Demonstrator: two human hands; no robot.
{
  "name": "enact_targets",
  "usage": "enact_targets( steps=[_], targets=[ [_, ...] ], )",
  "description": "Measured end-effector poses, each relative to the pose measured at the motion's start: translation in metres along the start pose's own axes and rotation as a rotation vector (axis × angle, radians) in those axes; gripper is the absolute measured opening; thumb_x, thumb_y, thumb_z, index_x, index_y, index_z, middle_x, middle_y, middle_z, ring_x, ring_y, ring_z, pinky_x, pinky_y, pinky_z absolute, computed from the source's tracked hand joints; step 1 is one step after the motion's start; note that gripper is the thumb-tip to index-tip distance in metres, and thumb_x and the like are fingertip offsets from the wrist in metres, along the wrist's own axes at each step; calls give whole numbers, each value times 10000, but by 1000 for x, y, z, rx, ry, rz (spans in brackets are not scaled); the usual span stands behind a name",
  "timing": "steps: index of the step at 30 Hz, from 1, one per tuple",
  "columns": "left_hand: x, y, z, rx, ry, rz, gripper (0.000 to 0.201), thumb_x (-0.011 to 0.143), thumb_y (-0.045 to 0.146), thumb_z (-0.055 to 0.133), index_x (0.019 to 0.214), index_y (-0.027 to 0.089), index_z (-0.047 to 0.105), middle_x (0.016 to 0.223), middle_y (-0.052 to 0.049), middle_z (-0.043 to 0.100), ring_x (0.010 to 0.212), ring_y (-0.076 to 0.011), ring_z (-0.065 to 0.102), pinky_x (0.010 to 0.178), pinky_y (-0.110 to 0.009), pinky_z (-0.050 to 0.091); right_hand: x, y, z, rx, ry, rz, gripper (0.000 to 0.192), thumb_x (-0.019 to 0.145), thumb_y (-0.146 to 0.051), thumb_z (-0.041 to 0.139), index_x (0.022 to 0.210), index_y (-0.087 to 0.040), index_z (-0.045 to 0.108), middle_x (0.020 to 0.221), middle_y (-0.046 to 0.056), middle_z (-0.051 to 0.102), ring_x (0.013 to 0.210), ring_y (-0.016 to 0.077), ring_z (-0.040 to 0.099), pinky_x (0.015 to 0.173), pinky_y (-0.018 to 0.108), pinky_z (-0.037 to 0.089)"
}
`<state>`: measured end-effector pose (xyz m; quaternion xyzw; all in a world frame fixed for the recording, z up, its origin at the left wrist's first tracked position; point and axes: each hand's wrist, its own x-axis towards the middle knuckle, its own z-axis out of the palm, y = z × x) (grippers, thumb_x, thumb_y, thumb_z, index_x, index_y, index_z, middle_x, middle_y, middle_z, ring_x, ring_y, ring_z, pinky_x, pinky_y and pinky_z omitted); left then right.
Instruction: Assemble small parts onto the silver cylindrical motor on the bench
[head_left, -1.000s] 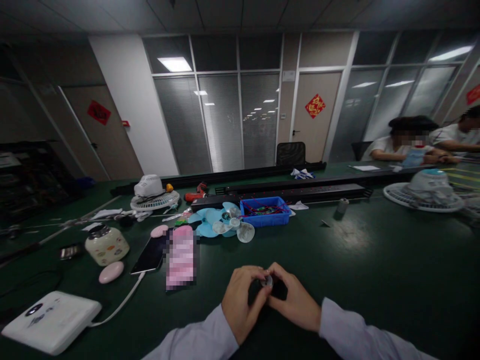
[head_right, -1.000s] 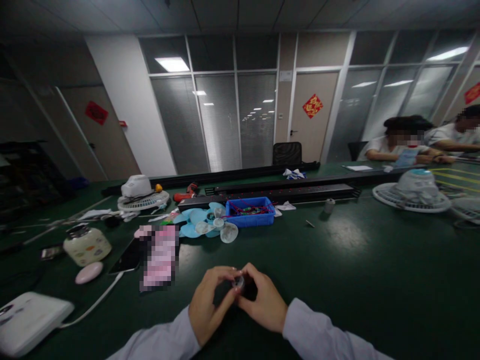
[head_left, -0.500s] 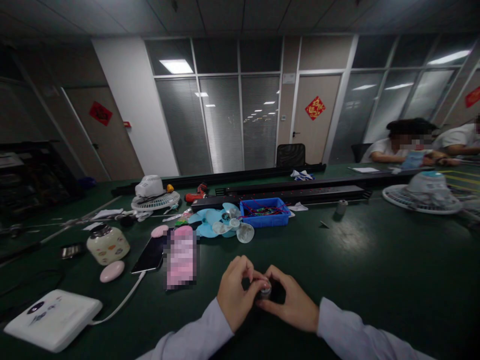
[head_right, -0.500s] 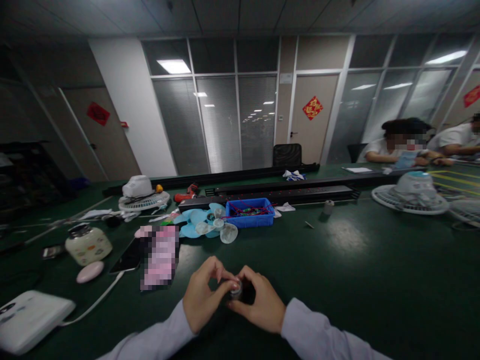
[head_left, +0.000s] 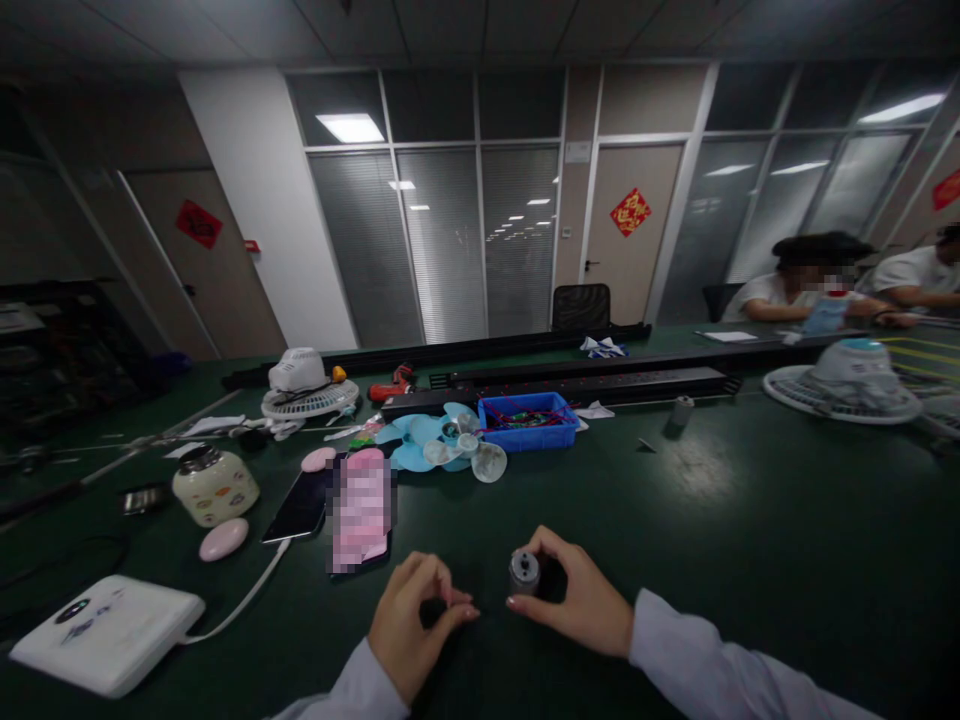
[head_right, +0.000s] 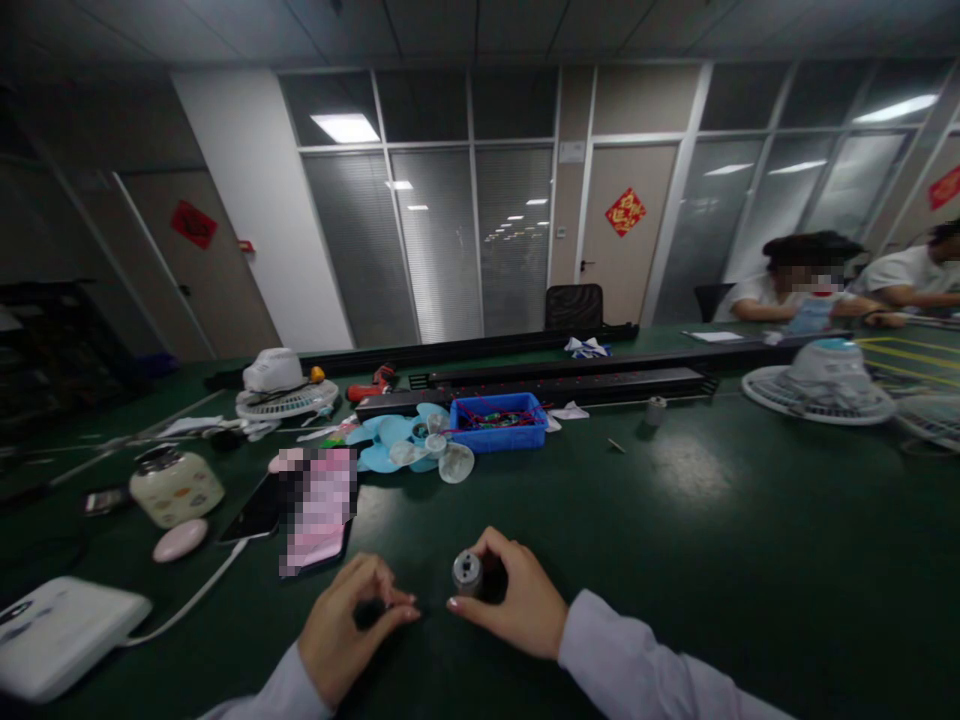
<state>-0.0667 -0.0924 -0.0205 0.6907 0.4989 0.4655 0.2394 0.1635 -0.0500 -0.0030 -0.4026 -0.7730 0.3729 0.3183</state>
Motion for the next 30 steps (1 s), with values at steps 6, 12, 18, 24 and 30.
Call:
enact_targets(
  steps=[6,12,18,24,30],
  targets=[
    [-8,-16,-6,226,-15,65,154,696,221,784,768,230,648,845,-27,663,845,-229,692,743,-365,600,0,-2,0,-4,-3,15,300,694,-306,780,871,-204,560,890,18,681,822,204,615,749,332,461],
    [-3,-4,-3,220,9,89,145,718,257,778,743,229,638,789,-16,708,832,-239,703,722,-379,596,0,0,0,-15,0,15,308,697,-323,779,882,-202,563,887,19,674,821,208,609,744,330,457],
    [19,35,26,-77,147,71,144,805,186,678,845,217,544,817,-2,738,798,-184,730,742,-309,586,0,3,2,-12,11,-48,278,708,-292,762,861,-200,549,846,5,650,780,189,595,719,309,448],
    [33,50,47,-144,49,22,198,817,170,665,858,229,481,817,23,745,808,-169,732,737,-281,561,2,9,5,-32,43,-59,300,699,-300,754,813,-210,491,795,-17,619,734,174,563,672,287,433],
    [33,48,45,-135,22,36,208,830,171,654,840,231,455,820,22,734,807,-160,723,738,-279,552,2,7,4,-21,29,-51,301,703,-300,747,811,-209,482,801,-10,622,732,178,562,669,291,430]
  ],
)
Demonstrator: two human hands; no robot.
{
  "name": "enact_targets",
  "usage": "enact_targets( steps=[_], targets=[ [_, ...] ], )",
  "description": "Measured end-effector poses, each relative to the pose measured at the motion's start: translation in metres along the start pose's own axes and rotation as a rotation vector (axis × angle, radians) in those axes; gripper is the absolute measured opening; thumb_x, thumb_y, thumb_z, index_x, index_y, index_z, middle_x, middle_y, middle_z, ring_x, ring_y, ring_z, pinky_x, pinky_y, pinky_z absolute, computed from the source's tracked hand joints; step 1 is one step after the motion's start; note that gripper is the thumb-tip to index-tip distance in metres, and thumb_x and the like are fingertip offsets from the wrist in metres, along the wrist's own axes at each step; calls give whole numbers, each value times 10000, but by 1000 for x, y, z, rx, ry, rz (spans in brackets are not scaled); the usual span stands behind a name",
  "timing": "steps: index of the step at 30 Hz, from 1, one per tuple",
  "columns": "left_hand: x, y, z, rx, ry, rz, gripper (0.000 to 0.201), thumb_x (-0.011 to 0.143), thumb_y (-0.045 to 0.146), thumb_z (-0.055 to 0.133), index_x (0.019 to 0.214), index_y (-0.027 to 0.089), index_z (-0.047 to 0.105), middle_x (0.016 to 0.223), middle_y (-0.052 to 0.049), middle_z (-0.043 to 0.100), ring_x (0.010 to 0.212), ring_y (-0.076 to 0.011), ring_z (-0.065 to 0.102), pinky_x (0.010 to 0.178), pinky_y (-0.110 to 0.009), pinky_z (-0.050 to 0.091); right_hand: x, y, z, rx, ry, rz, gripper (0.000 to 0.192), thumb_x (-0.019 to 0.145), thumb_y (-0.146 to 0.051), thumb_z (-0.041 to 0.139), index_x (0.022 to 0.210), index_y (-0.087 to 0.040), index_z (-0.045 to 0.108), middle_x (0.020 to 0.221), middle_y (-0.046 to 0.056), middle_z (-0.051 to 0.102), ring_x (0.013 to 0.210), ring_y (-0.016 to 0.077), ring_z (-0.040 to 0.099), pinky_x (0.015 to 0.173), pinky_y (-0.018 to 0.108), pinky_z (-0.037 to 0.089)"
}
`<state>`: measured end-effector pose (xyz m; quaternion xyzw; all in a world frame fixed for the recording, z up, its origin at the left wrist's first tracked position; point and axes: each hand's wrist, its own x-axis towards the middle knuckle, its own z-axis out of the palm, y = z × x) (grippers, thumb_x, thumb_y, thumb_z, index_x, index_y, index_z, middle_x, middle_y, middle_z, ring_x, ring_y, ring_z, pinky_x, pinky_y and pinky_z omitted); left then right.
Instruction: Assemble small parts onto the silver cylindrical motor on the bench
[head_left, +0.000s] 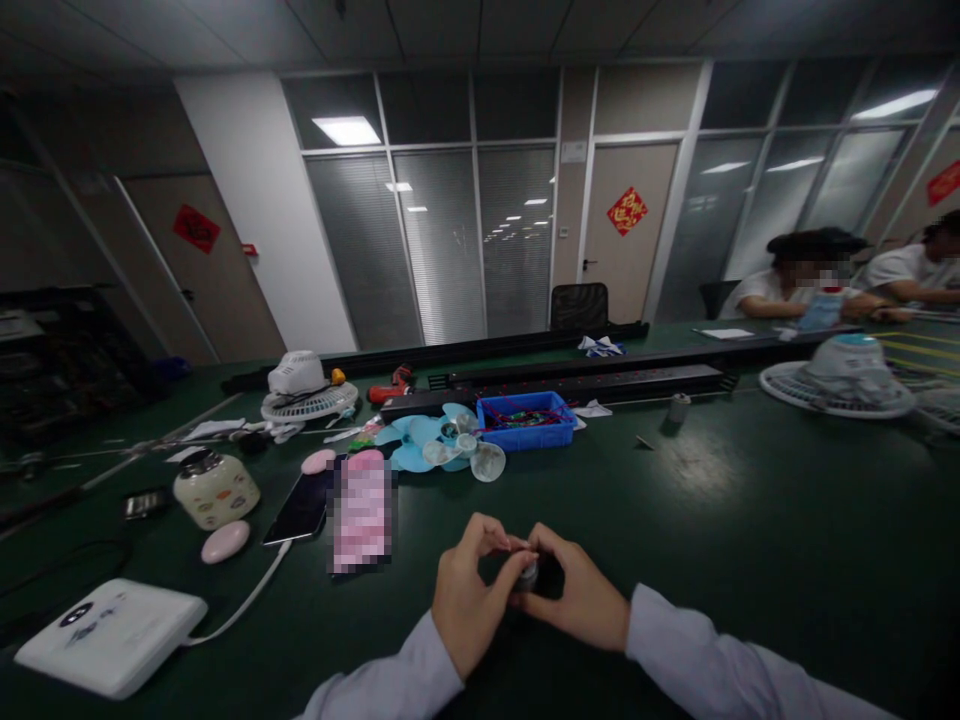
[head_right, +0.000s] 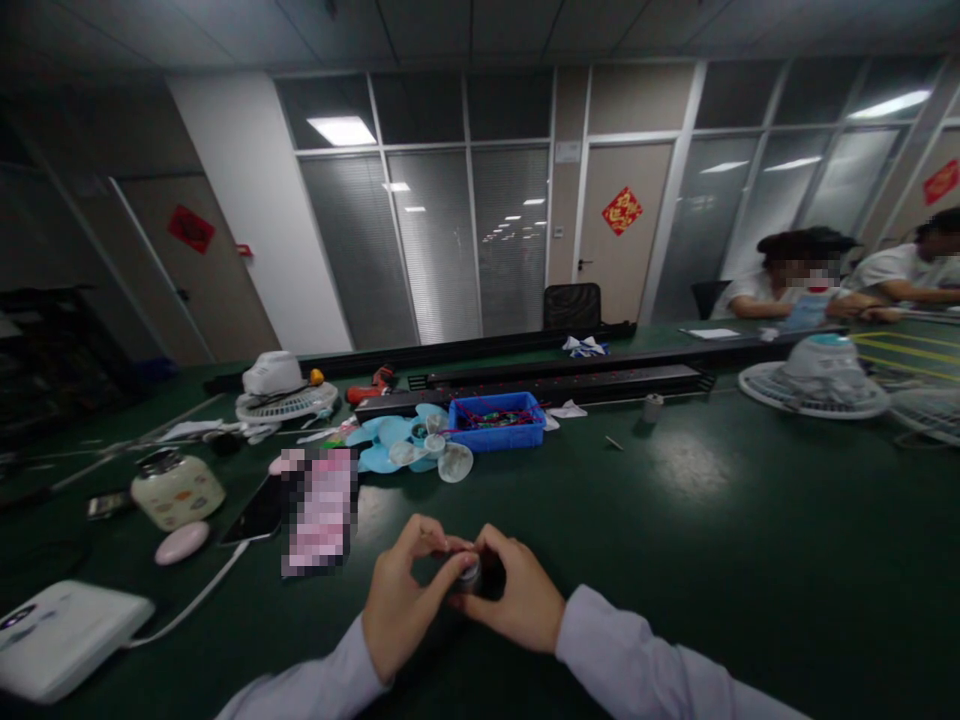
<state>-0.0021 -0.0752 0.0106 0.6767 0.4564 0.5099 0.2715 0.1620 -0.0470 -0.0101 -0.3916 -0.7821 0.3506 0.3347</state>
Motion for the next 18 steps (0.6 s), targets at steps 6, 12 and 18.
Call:
enact_targets(
  steps=[6,12,18],
  targets=[
    [2,2,-3,42,-56,48,214,816,151,657,884,232,471,831,10,732,808,-171,728,742,-289,561,-1,2,1,-2,4,8,301,699,-298,749,825,-209,491,808,-10,620,740,179,564,676,294,434],
    [4,5,-8,113,-95,91,236,793,115,664,904,232,491,829,15,730,809,-169,730,740,-276,550,0,2,1,1,-14,7,300,711,-310,744,847,-204,498,814,2,624,738,187,572,673,299,436],
    [7,13,-11,158,-165,46,191,802,115,634,921,223,531,901,0,715,834,-170,717,770,-285,523,0,2,1,12,-12,8,291,711,-302,742,853,-200,509,804,2,618,756,197,582,694,309,438]
  ],
)
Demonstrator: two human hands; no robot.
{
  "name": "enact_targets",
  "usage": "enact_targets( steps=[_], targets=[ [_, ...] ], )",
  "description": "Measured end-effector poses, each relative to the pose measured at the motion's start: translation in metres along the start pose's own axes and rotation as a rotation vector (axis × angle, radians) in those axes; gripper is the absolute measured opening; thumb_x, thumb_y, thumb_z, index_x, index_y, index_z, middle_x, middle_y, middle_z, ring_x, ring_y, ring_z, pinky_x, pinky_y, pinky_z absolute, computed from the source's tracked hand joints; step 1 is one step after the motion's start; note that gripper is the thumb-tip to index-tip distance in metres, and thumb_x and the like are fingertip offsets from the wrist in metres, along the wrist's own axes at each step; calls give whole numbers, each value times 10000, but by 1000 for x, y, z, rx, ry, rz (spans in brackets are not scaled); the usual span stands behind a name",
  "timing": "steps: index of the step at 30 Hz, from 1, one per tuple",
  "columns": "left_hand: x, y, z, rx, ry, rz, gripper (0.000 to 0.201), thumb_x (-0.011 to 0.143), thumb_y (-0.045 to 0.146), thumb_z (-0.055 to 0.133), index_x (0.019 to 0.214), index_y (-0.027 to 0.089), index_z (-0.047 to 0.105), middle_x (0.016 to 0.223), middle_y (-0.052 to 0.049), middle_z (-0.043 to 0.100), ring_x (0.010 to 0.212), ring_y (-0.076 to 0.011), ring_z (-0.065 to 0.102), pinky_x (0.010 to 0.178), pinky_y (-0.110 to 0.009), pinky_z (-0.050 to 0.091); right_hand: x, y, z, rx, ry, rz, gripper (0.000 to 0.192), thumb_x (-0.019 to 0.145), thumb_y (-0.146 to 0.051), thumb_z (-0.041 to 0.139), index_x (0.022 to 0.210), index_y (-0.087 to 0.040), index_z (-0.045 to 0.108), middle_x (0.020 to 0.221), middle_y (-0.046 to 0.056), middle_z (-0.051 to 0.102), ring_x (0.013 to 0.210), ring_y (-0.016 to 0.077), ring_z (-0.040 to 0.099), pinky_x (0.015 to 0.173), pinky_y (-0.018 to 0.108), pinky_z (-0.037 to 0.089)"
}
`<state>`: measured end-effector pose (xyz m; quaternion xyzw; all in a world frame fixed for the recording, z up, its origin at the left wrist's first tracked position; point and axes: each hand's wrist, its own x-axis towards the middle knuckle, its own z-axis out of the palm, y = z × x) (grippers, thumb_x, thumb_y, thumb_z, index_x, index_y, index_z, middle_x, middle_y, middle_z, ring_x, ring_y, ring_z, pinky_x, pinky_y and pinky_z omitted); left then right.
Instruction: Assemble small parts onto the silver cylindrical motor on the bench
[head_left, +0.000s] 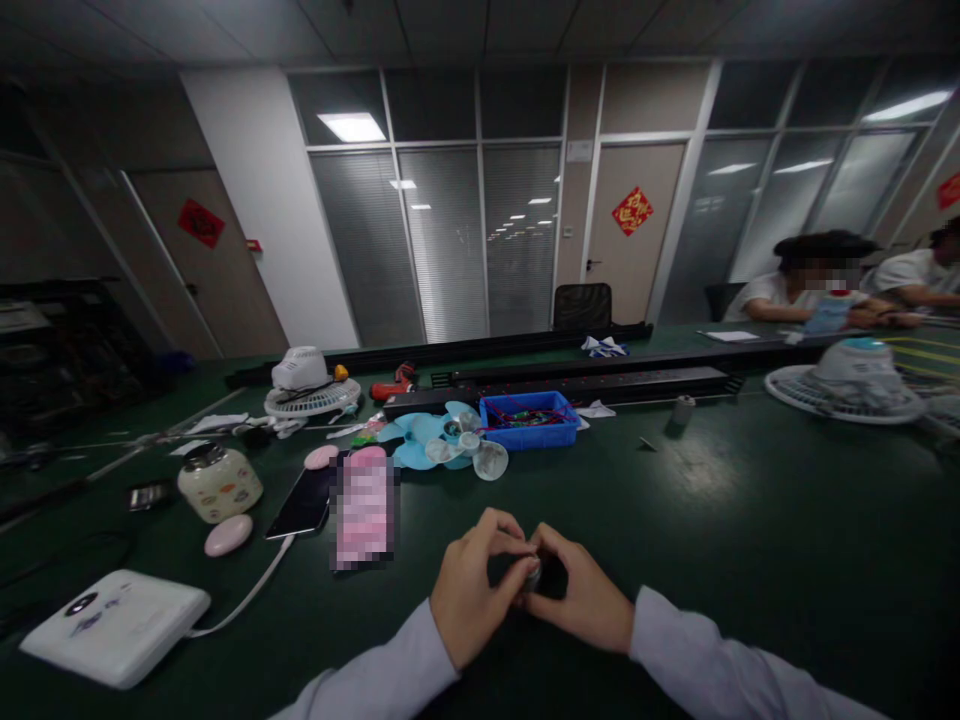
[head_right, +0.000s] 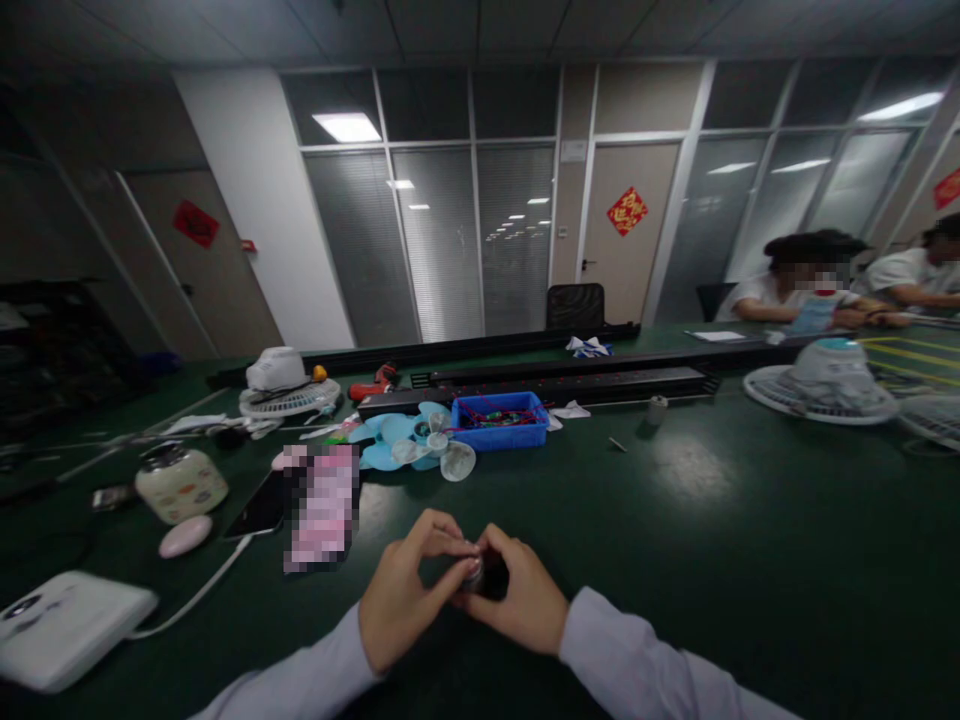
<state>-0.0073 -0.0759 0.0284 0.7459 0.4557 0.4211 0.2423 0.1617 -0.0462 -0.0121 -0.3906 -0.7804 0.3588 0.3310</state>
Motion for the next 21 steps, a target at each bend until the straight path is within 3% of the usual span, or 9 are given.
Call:
enact_targets(
  steps=[6,15,21],
  targets=[
    [4,3,-6,-107,-82,21,304,808,86,606,1052,225,489,944,-3,737,935,-156,696,863,-290,491,0,-1,-1,10,-2,-21,281,716,-296,743,834,-204,505,810,-6,612,766,194,587,685,300,432],
    [6,-1,5,-52,109,-112,289,715,185,738,827,217,474,626,69,614,673,-168,675,673,-281,480,-1,-3,-2,25,-6,-43,270,719,-282,748,848,-201,525,829,0,624,773,195,596,701,307,441],
    [5,-6,9,-91,97,-102,279,742,193,715,853,224,461,622,84,601,687,-161,684,688,-275,484,-1,2,-1,13,9,-50,308,707,-334,762,843,-201,520,820,3,611,756,196,582,689,309,442]
  ],
)
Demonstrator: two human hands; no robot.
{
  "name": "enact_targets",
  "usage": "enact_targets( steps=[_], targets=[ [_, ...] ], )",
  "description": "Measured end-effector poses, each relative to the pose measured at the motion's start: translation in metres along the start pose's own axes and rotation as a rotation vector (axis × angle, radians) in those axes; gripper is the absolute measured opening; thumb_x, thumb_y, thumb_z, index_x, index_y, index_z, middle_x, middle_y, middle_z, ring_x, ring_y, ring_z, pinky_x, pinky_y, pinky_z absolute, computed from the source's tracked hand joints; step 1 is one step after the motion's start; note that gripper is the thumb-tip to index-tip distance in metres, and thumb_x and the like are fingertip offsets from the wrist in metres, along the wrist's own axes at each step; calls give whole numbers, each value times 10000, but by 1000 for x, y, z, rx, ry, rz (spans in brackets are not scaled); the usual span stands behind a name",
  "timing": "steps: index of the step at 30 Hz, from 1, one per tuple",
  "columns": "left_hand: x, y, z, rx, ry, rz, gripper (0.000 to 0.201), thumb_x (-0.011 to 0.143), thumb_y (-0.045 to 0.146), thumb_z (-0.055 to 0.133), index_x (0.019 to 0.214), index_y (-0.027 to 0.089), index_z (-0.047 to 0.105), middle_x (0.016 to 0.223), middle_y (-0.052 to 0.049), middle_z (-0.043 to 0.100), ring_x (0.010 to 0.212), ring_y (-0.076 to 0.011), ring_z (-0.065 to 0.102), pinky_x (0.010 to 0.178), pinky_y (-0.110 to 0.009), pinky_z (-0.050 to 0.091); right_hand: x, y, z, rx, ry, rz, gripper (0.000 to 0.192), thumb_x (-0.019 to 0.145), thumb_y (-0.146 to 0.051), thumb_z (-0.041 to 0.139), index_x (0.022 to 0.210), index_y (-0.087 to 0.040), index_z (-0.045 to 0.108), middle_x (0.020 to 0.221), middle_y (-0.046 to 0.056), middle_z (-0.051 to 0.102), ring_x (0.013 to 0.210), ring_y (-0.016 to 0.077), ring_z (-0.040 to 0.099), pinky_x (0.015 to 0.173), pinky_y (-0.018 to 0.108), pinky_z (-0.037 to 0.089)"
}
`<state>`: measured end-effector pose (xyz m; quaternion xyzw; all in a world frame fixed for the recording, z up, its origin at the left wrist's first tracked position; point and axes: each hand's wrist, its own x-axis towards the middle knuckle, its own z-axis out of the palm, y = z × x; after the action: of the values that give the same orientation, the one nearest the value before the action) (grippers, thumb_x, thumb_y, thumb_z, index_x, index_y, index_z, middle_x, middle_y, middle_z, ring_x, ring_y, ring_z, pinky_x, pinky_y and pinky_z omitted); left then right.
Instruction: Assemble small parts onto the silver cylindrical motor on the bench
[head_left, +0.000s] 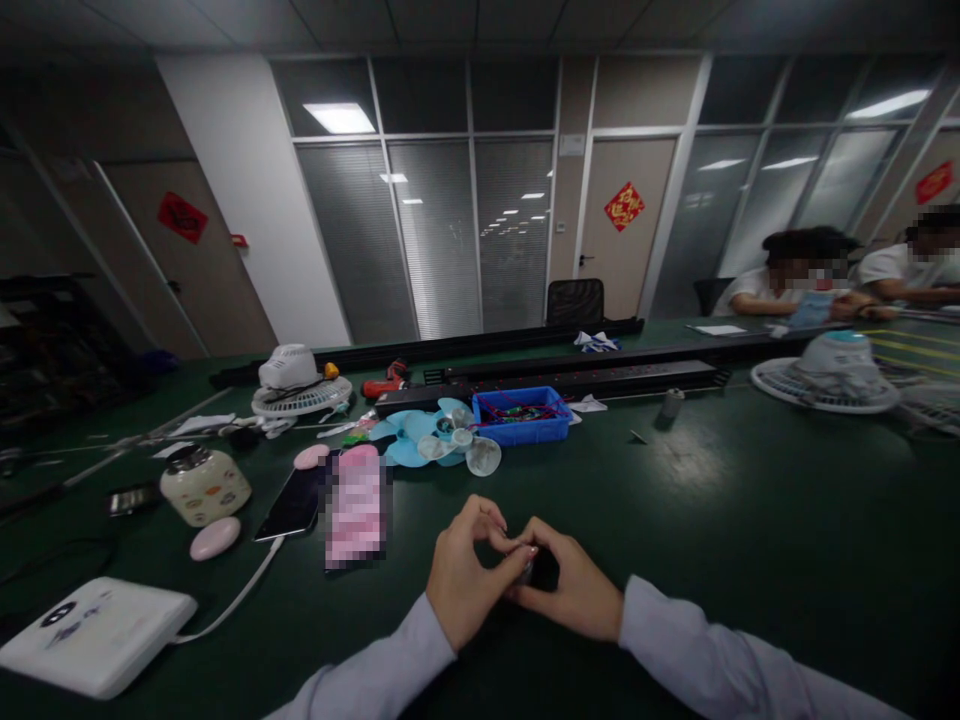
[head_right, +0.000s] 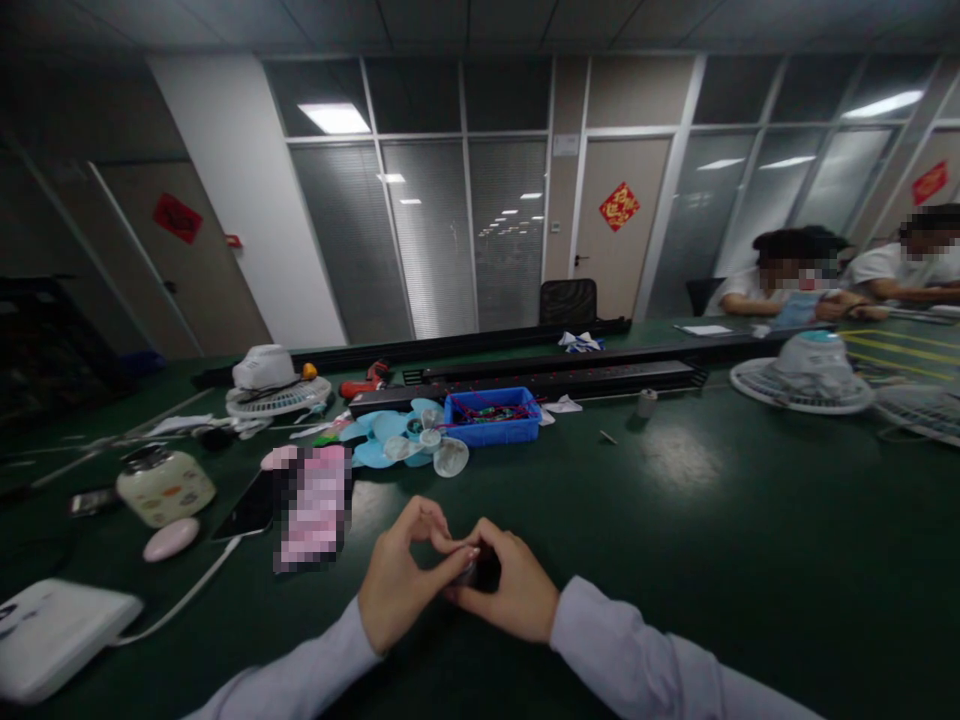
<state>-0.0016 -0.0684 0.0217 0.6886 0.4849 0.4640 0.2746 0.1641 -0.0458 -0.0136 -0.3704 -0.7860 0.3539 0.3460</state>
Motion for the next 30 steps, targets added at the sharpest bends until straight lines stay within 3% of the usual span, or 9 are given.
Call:
enact_targets(
  steps=[11,22,26,30],
  targets=[
    [-4,-5,0,3,-18,54,209,772,186,658,867,224,476,790,30,697,787,-175,720,727,-283,511,1,-3,0,17,15,-16,301,676,-281,757,813,-207,499,738,-37,580,665,151,556,631,269,428],
    [-10,-12,5,-42,162,67,252,774,265,701,843,228,462,746,30,679,774,-200,732,717,-318,553,3,0,0,22,37,-25,367,649,-324,801,807,-206,492,750,-42,573,680,146,549,628,262,419],
    [-17,-23,-9,-22,218,70,247,808,277,670,854,240,430,793,9,702,837,-216,737,773,-357,562,1,-1,-1,24,19,-19,366,650,-336,814,842,-203,532,808,-25,627,729,159,594,660,271,445],
    [-29,-51,-32,248,79,68,180,794,308,669,854,237,515,843,-29,747,874,-263,725,822,-452,537,1,-4,-3,35,7,-7,373,655,-353,816,875,-200,556,869,0,664,784,180,625,699,291,469]
  ],
)
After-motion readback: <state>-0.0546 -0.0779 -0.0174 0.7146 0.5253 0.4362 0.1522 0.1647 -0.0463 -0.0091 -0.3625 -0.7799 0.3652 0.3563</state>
